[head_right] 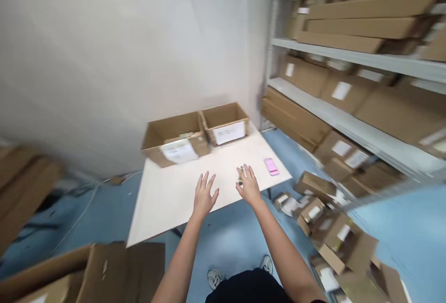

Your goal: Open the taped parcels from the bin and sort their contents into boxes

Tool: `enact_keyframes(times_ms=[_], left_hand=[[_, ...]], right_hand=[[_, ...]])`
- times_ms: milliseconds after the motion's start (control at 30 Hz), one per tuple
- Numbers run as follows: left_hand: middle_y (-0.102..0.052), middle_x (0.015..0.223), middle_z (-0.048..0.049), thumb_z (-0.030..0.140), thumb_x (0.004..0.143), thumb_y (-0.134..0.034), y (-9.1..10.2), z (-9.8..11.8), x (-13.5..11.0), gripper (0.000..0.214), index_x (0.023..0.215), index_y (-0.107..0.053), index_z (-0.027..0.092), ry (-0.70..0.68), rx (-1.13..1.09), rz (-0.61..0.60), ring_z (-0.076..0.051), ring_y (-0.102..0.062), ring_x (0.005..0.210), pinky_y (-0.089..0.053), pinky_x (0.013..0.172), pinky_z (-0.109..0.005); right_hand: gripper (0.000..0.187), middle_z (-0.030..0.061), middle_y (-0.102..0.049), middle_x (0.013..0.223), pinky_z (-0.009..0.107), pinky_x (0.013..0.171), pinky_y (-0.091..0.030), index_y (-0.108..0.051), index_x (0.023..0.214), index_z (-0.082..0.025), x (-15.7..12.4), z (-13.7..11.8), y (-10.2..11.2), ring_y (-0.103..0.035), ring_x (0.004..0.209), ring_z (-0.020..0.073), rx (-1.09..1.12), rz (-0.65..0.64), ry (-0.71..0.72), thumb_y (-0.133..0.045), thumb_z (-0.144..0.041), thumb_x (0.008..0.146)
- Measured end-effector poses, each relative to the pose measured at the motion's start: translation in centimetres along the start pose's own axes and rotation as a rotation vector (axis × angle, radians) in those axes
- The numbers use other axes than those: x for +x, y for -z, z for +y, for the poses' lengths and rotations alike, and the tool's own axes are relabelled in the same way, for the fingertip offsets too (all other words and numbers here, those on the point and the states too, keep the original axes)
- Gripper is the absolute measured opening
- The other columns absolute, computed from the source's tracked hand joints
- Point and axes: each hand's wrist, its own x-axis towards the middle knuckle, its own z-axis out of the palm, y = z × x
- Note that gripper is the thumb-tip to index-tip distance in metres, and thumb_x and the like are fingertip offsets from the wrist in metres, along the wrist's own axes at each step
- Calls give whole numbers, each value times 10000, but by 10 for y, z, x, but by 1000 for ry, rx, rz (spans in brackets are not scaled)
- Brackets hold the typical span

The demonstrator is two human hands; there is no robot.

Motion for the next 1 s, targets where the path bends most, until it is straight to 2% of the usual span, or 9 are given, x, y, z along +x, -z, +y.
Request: enact_keyframes(times_ms=[133, 233, 367, 467, 567, 700, 800, 1000], left_hand=[[-379, 1690, -126, 275, 966, -607, 79, -95, -59, 646, 1590, -441, 249, 259, 84, 49, -371, -253, 1596, -407, 1212, -550], [-355, 1705, -114, 280, 957, -612, 137, -162, -117, 685, 1610, -406, 263, 438, 132, 76, -369, -261, 1593, -404, 1211, -540], [-318, 1722, -109, 278, 946, -609, 204, -239, -212, 714, 1621, -379, 289, 670, 169, 133, -363, -287, 1582, -390, 1217, -544], [-329, 1713, -124, 305, 949, -607, 239, -279, -284, 702, 1616, -389, 286, 874, 179, 221, -367, -321, 1567, -369, 1233, -551], [-336, 1707, -130, 314, 954, -597, 256, -303, -347, 693, 1614, -391, 276, 1057, 195, 319, -371, -311, 1570, -363, 1240, -553], [-308, 1719, -128, 314, 940, -606, 258, -328, -406, 698, 1605, -398, 278, 1235, 206, 369, -378, -280, 1584, -368, 1234, -573], [-293, 1725, -135, 301, 919, -617, 254, -356, -431, 716, 1602, -402, 271, 1362, 188, 366, -381, -253, 1595, -365, 1230, -586], [-240, 1740, -173, 325, 891, -652, 240, -415, -468, 800, 1628, -348, 250, 1651, 79, 322, -395, -282, 1583, -400, 1195, -566]], right_hand=[[632, 139, -360, 1679, 596, 1217, -388, -491, 1563, -237, 28, -112, -72, -296, 1567, 370, 78, -103, 234, -612, -258, 943], [617, 136, -336, 1692, 595, 1221, -386, -493, 1561, -236, 37, -207, -130, -289, 1570, 369, 156, -180, 408, -601, -269, 954], [632, 132, -322, 1702, 602, 1220, -390, -481, 1573, -247, 27, -336, -202, -300, 1566, 371, 258, -303, 639, -599, -271, 953], [664, 121, -300, 1716, 605, 1212, -400, -454, 1594, -275, 7, -422, -248, -310, 1564, 367, 302, -429, 805, -605, -266, 947], [686, 123, -273, 1727, 592, 1218, -396, -444, 1601, -272, -17, -491, -289, -286, 1576, 366, 329, -544, 941, -617, -249, 938], [745, 117, -205, 1750, 583, 1221, -394, -403, 1624, -267, -42, -558, -343, -214, 1601, 385, 356, -639, 1054, -636, -229, 918], [786, 114, -166, 1762, 594, 1221, -383, -369, 1640, -275, -50, -595, -382, -182, 1607, 399, 357, -712, 1101, -657, -248, 910], [797, 115, -123, 1771, 569, 1221, -377, -351, 1646, -280, -50, -661, -459, -189, 1607, 385, 317, -954, 1122, -664, -263, 912]])
